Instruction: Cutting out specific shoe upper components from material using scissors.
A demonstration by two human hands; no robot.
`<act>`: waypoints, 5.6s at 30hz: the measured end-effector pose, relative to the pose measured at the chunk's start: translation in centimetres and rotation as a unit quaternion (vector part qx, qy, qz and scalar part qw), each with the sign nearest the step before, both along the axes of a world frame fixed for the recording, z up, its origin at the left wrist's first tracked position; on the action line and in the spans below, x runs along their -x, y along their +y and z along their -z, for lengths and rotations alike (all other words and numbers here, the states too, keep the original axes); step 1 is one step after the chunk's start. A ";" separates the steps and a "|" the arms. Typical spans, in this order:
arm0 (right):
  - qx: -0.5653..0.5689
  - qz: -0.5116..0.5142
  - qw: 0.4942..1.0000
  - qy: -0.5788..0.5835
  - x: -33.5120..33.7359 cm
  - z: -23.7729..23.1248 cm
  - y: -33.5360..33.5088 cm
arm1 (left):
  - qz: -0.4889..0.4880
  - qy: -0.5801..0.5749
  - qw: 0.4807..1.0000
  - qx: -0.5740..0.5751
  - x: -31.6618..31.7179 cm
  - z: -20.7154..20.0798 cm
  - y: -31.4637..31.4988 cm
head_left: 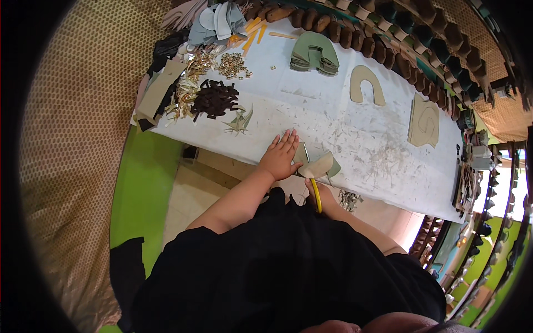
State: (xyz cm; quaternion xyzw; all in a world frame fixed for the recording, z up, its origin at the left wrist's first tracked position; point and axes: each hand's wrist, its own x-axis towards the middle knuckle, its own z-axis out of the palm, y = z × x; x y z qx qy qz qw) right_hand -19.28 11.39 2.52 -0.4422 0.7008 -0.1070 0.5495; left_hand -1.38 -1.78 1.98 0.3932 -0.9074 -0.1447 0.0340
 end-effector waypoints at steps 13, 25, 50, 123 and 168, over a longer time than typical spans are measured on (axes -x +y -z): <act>-0.006 0.033 0.999 0.017 -1.3 -0.3 0.0 | 0.003 -0.001 1.000 -0.001 0.0 0.0 -0.1; -0.099 0.211 0.958 -0.168 -1.3 -1.5 -0.6 | 0.006 0.026 1.000 0.012 -0.2 0.3 0.0; -0.125 0.246 0.917 -0.287 -0.7 -1.0 -0.1 | 0.010 0.024 1.000 0.011 -0.4 0.4 -0.1; -0.088 0.140 0.985 0.054 7.8 -2.7 1.5 | 0.004 0.026 1.000 -0.009 -0.6 -0.3 -0.1; -0.003 -0.023 0.979 0.204 2.8 -4.4 1.8 | 0.015 0.077 0.995 -0.058 5.2 -4.5 -4.4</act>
